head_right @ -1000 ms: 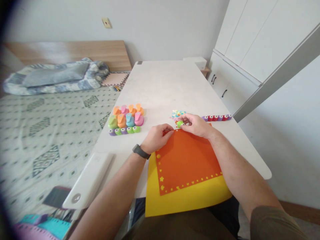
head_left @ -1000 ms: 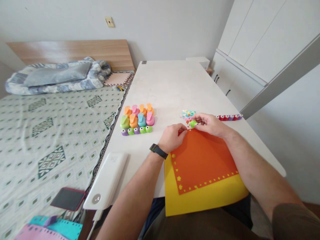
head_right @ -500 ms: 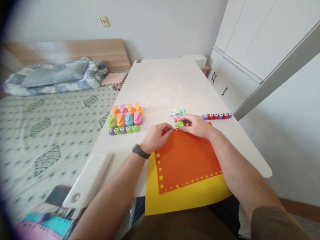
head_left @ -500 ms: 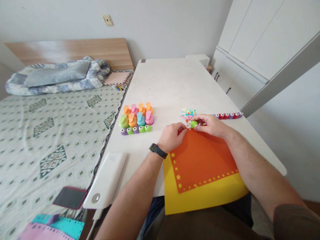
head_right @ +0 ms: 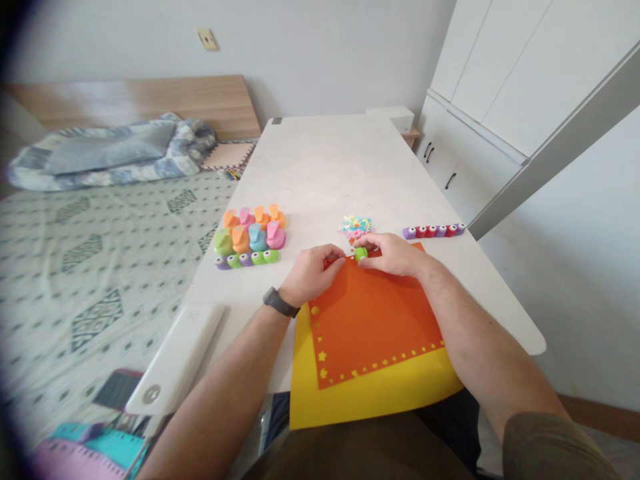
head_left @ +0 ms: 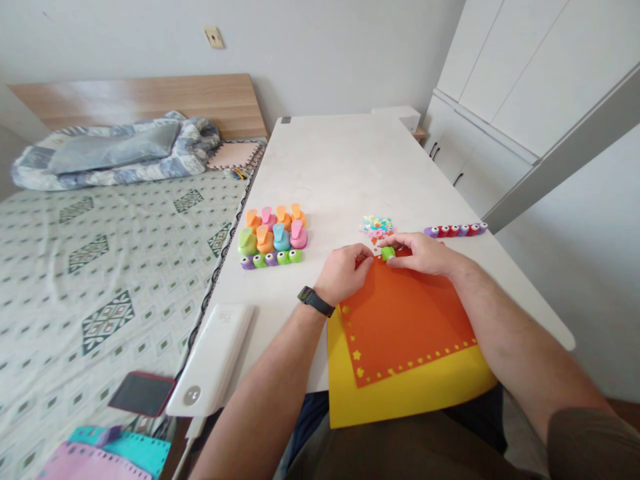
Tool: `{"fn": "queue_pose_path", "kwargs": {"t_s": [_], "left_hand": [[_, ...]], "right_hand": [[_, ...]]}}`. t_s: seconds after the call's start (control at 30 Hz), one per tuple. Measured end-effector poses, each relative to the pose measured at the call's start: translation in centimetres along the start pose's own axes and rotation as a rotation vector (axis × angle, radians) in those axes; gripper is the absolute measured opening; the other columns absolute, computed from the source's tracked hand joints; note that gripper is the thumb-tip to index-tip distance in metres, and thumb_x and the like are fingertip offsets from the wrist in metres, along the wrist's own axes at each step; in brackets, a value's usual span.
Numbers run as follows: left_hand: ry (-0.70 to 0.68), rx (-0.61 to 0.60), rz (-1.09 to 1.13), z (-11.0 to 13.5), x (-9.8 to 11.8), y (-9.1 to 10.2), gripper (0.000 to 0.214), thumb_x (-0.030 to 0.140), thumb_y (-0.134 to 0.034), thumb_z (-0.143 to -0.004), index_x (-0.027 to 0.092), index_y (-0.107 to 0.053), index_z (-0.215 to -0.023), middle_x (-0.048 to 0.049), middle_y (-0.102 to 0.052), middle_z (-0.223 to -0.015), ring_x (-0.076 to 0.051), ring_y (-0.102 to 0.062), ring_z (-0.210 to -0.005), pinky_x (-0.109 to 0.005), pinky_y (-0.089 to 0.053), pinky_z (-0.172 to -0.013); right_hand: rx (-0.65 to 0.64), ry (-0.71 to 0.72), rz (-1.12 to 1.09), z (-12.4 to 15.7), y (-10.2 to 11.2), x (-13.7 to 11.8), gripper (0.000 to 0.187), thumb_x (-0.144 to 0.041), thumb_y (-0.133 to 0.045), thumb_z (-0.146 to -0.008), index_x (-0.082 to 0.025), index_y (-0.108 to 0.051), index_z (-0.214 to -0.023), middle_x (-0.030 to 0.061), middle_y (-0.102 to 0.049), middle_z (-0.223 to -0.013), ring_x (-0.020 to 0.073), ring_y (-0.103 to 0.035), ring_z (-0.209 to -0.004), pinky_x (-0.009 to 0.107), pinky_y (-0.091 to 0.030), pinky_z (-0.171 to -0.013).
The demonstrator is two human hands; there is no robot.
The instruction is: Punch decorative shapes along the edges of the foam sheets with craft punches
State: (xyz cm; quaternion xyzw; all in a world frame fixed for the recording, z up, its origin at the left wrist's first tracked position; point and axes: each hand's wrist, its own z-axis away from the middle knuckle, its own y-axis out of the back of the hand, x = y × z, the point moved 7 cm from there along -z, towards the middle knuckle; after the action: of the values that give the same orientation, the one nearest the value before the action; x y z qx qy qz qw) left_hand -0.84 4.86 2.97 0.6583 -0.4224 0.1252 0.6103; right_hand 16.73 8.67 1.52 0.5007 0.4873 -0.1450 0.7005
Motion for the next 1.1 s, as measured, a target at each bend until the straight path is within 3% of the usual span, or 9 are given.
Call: {"fn": "queue_pose_path", "kwargs": {"t_s": [1.1], "left_hand": [[-0.017, -0.003, 0.002, 0.1, 0.1, -0.2, 0.015, 0.023, -0.055, -0.093, 0.020, -0.070, -0.095, -0.0023, -0.077, -0.094, -0.017, -0.070, -0.086, -0.027, -0.052, -0.078]], "right_hand": [[-0.044, -0.033, -0.092, -0.5, -1.2, 0.6, 0.036, -0.031, -0.077, -0.075, -0.017, -0.068, -0.107, 0.0040, -0.072, -0.094, 0.0196, -0.066, -0.085, 0.033, -0.051, -0.081]]}}
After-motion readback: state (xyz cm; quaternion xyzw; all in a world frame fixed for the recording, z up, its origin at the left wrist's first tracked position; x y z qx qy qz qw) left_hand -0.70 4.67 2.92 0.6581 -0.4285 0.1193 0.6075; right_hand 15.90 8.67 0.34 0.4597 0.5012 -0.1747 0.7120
